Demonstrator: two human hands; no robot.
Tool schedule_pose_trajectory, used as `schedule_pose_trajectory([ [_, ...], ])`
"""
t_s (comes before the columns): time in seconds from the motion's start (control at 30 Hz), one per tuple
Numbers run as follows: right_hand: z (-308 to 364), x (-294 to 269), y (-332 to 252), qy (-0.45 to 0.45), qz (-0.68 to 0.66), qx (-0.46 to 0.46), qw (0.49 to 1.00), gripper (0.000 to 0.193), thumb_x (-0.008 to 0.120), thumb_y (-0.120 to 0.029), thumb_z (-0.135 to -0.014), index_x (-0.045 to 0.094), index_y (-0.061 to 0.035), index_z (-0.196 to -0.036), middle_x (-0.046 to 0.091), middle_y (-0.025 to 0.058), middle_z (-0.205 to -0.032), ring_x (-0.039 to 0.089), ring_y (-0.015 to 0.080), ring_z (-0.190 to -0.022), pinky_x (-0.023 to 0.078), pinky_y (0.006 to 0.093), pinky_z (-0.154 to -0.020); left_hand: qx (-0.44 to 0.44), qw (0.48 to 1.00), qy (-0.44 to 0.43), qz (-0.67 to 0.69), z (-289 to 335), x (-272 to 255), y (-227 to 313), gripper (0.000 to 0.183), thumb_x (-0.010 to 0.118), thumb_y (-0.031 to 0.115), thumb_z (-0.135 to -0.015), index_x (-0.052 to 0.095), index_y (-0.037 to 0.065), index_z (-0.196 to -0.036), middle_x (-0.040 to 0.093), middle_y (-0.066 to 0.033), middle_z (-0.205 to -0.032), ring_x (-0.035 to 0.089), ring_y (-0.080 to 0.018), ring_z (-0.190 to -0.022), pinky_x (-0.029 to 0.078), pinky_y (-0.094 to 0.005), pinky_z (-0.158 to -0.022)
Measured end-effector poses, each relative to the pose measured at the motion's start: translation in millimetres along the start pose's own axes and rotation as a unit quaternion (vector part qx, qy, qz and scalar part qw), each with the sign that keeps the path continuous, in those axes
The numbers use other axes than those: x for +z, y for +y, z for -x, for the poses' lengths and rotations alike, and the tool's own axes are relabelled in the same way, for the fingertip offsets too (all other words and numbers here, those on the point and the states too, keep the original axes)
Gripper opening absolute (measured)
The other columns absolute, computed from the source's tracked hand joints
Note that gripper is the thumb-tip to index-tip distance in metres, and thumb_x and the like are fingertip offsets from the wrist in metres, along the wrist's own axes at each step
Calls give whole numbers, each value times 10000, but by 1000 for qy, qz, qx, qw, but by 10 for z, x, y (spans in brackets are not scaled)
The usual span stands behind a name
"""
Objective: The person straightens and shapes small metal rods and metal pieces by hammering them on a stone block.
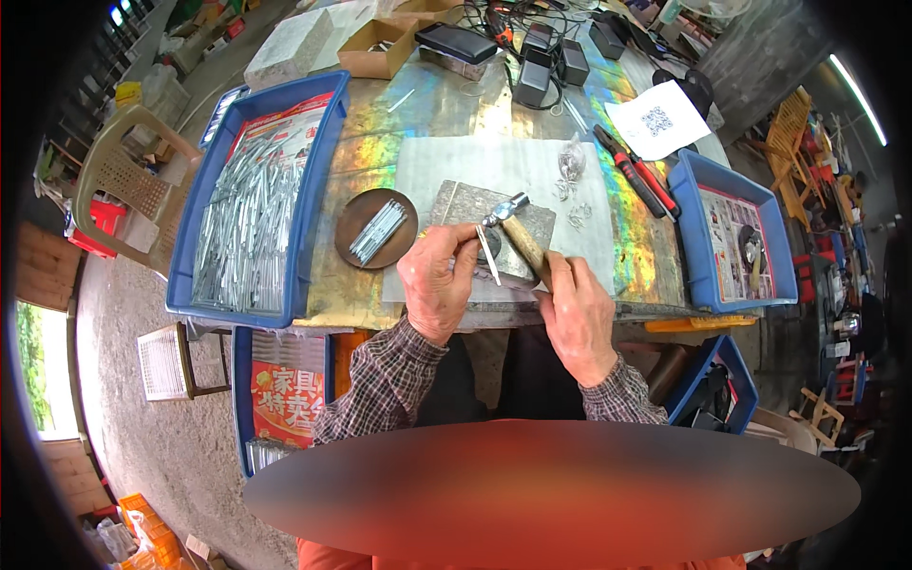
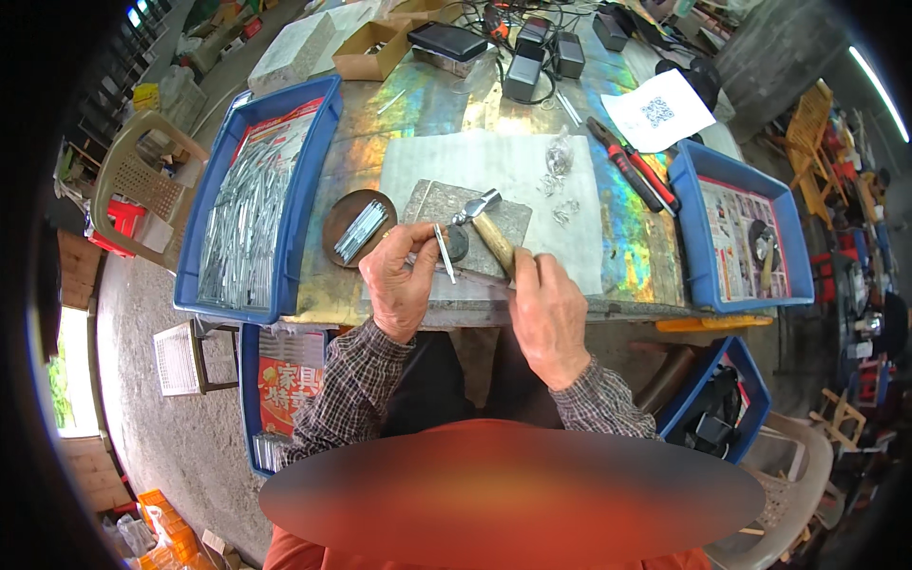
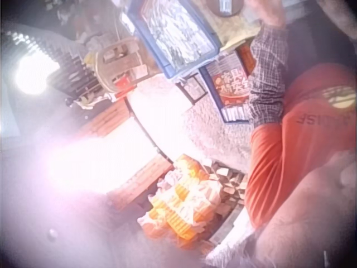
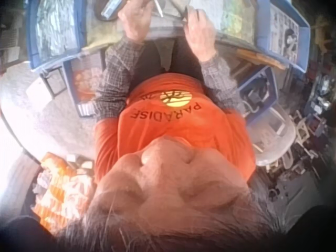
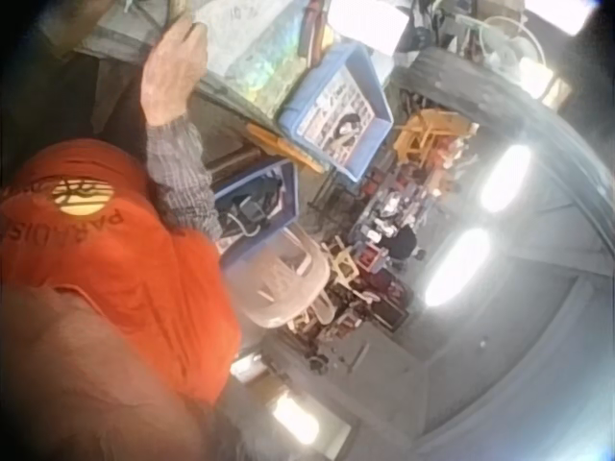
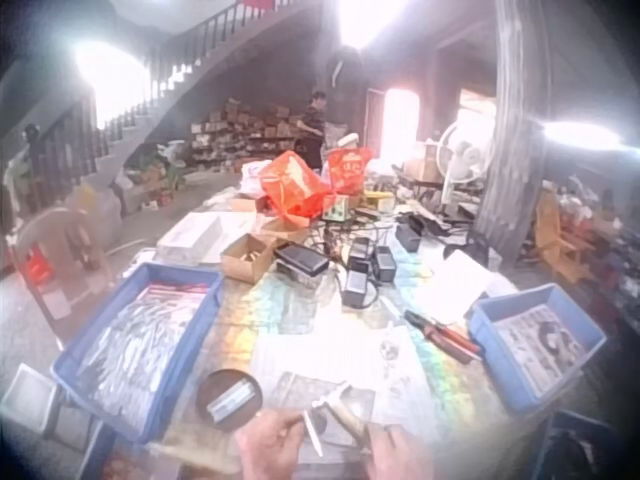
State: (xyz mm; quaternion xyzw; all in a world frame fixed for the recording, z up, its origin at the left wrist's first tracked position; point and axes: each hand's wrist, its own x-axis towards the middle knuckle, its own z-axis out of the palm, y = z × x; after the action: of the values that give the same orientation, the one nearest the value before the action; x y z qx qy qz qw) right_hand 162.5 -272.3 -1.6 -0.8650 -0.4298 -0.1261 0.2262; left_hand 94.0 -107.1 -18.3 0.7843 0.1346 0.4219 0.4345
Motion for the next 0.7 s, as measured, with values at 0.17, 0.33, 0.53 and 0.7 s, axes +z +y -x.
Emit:
schedule_pose_trajectory([
  [0.17,22,-57,25,68,-6,6,998,363,639,8,-733,550,0,-1085,540,134,-843,571,296,-701,466,385,-590,4,1000,-1,-27,-13,16,27,136,643,-52,-771,659,-17,-901,660,-120,-773,650,-187,-689,496,-276,-627],
  [0.33,18,-351,-105,144,-236,26,961,205,641,-39,-820,582,19,-1007,557,140,-759,559,264,-592,442,323,-528,13,1000,6,-26,-7,20,0,141,643,-49,-770,659,-19,-907,653,-123,-763,637,-186,-674,486,-276,-618],
  [0.53,7,-597,-143,98,-198,-66,973,219,644,-38,-808,591,26,-1011,575,134,-728,582,262,-586,454,314,-530,18,1000,11,-18,-3,18,-4,120,646,-44,-776,650,-23,-894,638,-126,-750,623,-184,-661,472,-273,-610],
  [0.7,21,-589,-140,145,-196,-103,964,264,638,-72,-811,577,37,-1044,604,150,-802,600,289,-639,476,331,-566,11,1000,15,-19,-3,12,-4,101,652,-41,-777,641,-20,-875,626,-120,-734,613,-185,-653,469,-276,-609],
])
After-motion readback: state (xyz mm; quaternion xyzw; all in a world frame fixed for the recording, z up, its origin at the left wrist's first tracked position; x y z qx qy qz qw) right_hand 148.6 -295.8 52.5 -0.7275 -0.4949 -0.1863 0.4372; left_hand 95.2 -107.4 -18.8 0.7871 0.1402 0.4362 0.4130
